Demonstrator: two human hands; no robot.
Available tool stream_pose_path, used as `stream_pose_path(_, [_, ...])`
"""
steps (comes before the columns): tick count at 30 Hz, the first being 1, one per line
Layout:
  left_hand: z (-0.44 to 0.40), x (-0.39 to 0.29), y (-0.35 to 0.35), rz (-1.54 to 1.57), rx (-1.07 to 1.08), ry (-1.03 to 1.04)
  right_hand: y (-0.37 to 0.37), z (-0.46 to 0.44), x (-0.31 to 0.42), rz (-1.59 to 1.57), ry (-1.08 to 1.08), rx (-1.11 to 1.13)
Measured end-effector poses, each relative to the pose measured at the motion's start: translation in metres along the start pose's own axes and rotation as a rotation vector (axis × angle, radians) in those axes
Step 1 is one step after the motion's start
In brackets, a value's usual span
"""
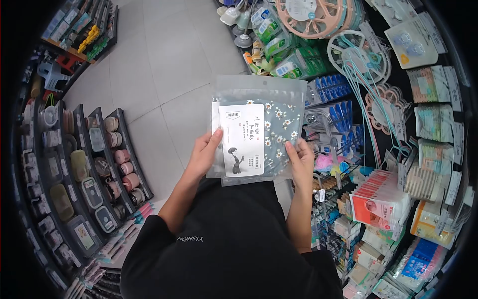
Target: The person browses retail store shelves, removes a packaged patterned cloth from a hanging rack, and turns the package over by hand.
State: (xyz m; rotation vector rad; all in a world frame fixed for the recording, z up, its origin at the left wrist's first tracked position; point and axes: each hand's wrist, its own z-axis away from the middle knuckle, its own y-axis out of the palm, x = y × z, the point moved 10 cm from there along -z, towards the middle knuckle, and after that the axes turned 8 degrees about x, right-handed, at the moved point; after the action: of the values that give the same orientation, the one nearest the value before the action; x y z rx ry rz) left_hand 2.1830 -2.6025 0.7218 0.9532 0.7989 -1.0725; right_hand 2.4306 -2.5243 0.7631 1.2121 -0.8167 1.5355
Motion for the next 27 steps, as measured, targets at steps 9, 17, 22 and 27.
stream_pose_path(9, [-0.015,-0.022,-0.062,0.120,-0.180,0.007,0.061,-0.085,-0.023,0.079,0.073,0.189])
stream_pose_path(17, [-0.054,-0.067,-0.143,0.113,-0.383,0.020,0.159,-0.203,0.002,-0.007,0.114,0.444])
stream_pose_path(22, [-0.091,-0.107,-0.180,0.089,-0.488,0.038,0.207,-0.274,0.036,-0.030,0.080,0.534])
stream_pose_path(27, [-0.140,-0.149,-0.205,0.115,-0.528,0.103,0.232,-0.336,0.059,-0.026,0.071,0.577])
